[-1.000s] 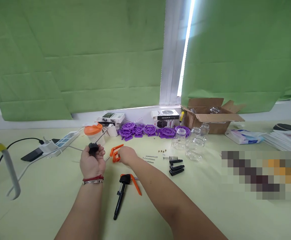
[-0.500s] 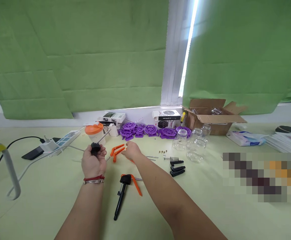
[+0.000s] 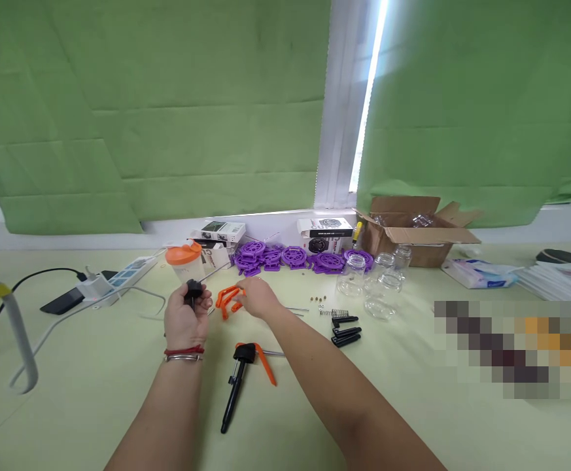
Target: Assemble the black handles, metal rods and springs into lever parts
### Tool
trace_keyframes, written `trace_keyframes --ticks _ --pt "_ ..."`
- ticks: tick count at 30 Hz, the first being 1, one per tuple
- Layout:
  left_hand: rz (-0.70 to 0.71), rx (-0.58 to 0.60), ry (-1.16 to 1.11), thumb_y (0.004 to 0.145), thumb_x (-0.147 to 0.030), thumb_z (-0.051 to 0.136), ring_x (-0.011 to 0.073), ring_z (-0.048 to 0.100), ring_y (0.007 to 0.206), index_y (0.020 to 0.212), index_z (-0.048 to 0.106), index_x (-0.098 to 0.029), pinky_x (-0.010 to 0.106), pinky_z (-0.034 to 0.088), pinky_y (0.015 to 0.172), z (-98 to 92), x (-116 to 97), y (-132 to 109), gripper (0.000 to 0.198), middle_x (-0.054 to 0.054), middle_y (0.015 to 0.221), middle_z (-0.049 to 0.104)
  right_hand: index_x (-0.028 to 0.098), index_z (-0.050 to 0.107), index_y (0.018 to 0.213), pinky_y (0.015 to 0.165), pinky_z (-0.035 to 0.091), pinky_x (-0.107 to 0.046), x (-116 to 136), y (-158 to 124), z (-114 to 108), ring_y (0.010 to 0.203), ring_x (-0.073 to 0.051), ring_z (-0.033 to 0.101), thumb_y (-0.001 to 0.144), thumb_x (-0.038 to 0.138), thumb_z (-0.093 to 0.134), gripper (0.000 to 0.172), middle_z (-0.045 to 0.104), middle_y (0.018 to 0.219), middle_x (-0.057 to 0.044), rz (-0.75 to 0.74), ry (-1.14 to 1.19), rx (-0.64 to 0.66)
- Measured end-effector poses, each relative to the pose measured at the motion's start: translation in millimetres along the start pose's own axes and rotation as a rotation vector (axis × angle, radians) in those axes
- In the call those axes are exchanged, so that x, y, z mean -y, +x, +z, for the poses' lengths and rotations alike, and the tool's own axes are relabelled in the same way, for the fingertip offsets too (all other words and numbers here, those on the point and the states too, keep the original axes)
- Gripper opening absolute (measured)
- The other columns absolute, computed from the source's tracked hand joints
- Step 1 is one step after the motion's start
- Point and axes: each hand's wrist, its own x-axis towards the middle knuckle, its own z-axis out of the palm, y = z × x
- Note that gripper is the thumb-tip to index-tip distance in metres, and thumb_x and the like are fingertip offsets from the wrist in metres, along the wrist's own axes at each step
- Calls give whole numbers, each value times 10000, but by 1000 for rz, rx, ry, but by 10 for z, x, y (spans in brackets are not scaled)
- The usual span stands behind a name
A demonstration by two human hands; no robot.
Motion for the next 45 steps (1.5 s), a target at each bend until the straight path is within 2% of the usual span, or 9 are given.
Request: trace_keyframes --ticks 7,12,16,20,25,31,35,40,45 --pt "-28 305 167 664 -257 654 137 592 556 900 534 -180 202 400 417 94 54 -142 275 -6 674 600 119 586 974 483 423 -226 119 -327 -528 549 -107 557 763 346 567 310 632 737 -52 82 1022 51" --pt "62 373 582 544 -260 763 89 492 476 823 642 -127 190 327 399 106 -191 -207 331 17 647 612 127 540 1065 556 448 -227 54 -562 -609 575 -85 543 800 277 536 305 627 765 -39 213 833 -82" --pt "317 -73 814 545 -340 747 95 413 420 772 651 -141 217 318 398 -180 -655 -125 317 -22 510 536 173 514 1157 627 443 -244 -54 -909 -526 734 -132 574 732 346 624 471 637 890 -54 225 443 125" --pt "176 -343 1258 521 -404 730 207 485 442 655 594 -187 340 396 457 -655 -964 33 289 -16 436 476 181 628 944 606 402 -245 -161 -1225 -377 752 -162 554 588 414 716 434 619 895 -46 174 109 277" --pt "214 -405 1285 521 -346 706 354 572 776 554 423 -220 481 419 708 -974 -710 235 311 82 612 548 187 616 802 535 329 -221 -204 -1332 -223 632 -115 485 687 434 612 272 592 782 -8 159 47 207" --pt "182 -305 1201 549 -344 662 352 568 875 563 415 -229 441 417 723 -952 -379 309 272 113 682 611 195 621 768 509 291 -227 -107 -1348 -176 633 -125 482 645 612 581 438 583 786 -18 173 22 142" --pt "187 -277 1277 503 -370 702 419 507 984 522 403 -223 494 360 797 -874 -468 228 333 154 753 620 199 620 692 476 279 -232 -22 -1344 -119 590 -133 493 630 448 639 257 592 694 -19 283 -24 134" --pt "394 149 1241 506 -319 725 382 518 944 568 543 -206 469 334 848 -445 -405 -314 223 140 761 622 191 581 690 447 296 -226 -35 -1323 -95 512 -128 489 612 288 619 131 583 608 -15 461 92 110" --pt "-51 756 884 513 -286 760 216 575 648 673 632 -206 293 422 591 98 -105 -766 220 56 666 637 179 522 692 446 323 -202 -151 -1370 -229 453 -89 447 606 245 591 129 495 521 43 462 473 70"
